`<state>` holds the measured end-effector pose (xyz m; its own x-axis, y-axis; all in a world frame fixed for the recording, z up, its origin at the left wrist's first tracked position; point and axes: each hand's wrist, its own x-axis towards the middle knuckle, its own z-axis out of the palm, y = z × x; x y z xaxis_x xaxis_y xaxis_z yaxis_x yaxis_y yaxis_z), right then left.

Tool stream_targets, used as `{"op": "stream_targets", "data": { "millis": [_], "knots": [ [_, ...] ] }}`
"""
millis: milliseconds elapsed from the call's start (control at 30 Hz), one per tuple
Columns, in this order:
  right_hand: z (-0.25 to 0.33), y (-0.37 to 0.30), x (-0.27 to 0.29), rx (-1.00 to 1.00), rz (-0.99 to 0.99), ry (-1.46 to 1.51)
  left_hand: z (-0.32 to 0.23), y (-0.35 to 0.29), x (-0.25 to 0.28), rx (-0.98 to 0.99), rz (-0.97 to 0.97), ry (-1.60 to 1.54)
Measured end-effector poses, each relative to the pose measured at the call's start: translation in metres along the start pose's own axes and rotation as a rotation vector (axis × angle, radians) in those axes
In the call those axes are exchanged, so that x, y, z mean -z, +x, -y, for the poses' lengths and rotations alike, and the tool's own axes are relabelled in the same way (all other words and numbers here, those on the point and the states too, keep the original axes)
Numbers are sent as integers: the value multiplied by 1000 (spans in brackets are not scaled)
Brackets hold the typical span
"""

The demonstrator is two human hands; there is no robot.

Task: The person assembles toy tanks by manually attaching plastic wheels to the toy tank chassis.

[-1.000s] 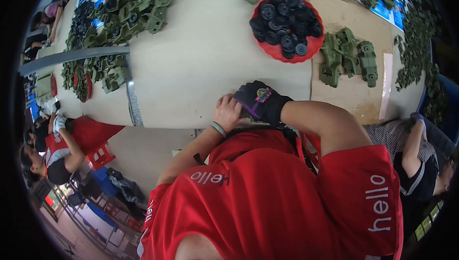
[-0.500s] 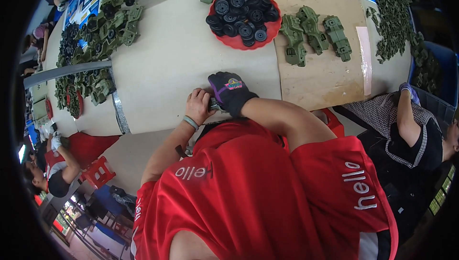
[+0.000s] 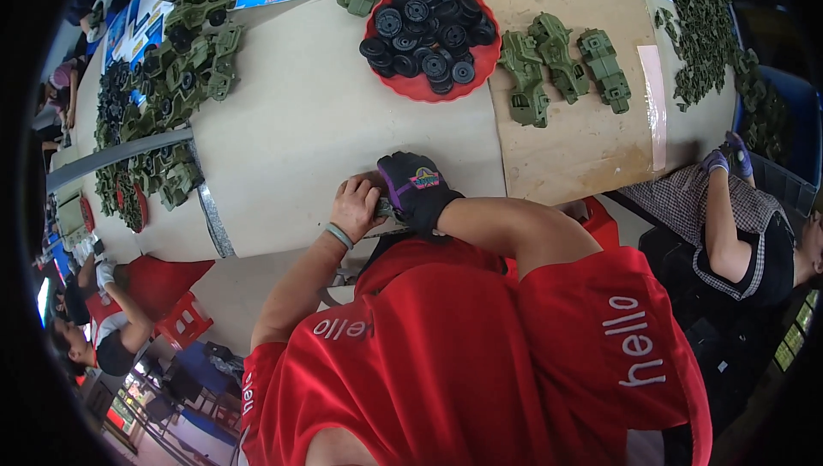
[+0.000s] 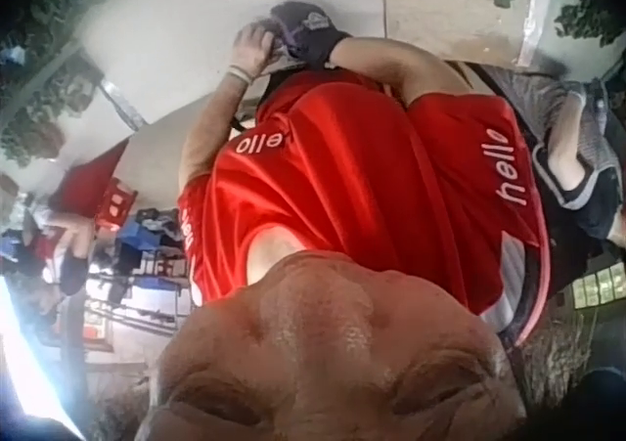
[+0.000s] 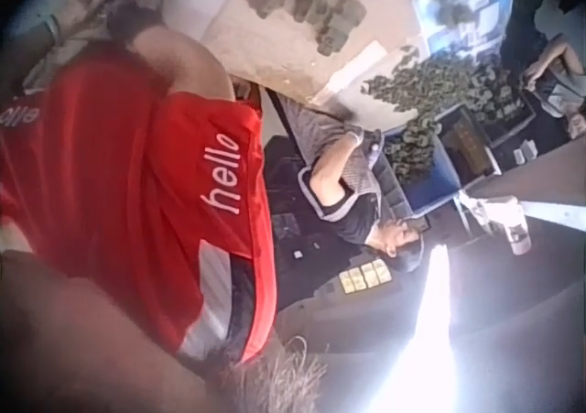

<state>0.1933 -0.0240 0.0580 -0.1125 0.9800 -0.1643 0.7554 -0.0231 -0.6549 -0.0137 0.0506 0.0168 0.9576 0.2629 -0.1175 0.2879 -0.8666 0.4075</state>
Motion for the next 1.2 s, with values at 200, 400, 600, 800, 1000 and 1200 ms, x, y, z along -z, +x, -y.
{"op": "stream_targets", "data": {
  "millis": [200, 400, 600, 800, 1000, 1200],
  "knots": [
    [-5, 8, 0, 83, 129, -15, 2, 8, 4, -24, -58, -14],
    [-1, -3, -10, -55, -137, 137, 22, 13, 1, -135, -5, 95],
    [-34, -4, 22, -253, -536, -69, 49, 26, 45, 76, -114, 206],
    [-95, 47, 95, -316, -495, -392, 32, 2, 2, 581, -442, -525],
    [-108, 60, 94, -312, -500, -439, -39, 13, -7, 838, -461, -817],
    [-100, 38, 61, -58, -501, 28, -32, 14, -34, 685, -435, -606]
  ]
}}
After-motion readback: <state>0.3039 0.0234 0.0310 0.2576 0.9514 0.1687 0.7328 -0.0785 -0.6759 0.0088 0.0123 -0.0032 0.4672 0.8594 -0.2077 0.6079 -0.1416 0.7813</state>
